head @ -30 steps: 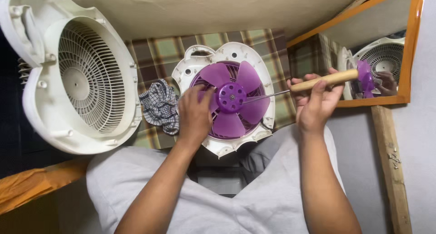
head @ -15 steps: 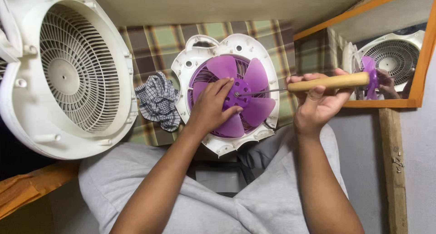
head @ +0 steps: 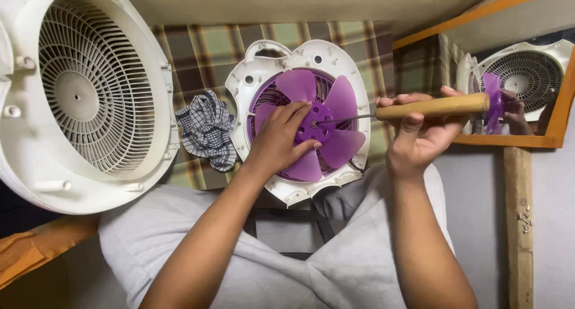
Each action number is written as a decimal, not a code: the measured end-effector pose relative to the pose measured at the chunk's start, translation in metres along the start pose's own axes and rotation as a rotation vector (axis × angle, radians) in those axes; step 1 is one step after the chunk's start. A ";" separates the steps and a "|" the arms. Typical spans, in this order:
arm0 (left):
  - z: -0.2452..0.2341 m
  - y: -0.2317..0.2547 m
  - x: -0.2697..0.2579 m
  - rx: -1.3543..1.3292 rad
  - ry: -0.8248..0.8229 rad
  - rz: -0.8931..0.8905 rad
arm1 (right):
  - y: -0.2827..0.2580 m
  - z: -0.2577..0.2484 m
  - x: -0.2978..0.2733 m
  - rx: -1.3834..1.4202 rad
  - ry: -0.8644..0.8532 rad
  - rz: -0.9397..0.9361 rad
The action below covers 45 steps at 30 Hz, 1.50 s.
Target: The person disassembles a small electric fan by removing the front grille and then unscrewing the central nut to detach the purple fan blade. The person then wipes the exposed motor housing with a cloth.
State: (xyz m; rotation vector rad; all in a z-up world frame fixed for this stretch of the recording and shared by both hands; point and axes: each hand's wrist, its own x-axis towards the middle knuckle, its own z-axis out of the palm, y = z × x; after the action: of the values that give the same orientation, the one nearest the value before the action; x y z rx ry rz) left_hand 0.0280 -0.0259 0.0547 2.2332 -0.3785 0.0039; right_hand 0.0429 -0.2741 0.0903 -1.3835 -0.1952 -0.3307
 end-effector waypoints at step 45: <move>0.006 -0.006 -0.010 0.110 0.082 0.137 | -0.005 0.078 0.025 0.185 -0.608 0.163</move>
State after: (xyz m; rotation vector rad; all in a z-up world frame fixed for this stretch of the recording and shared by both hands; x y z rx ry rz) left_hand 0.0190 -0.0238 0.0445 2.3025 -0.4962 0.1927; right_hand 0.0689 -0.2014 0.1166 -1.2737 -0.5941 0.2493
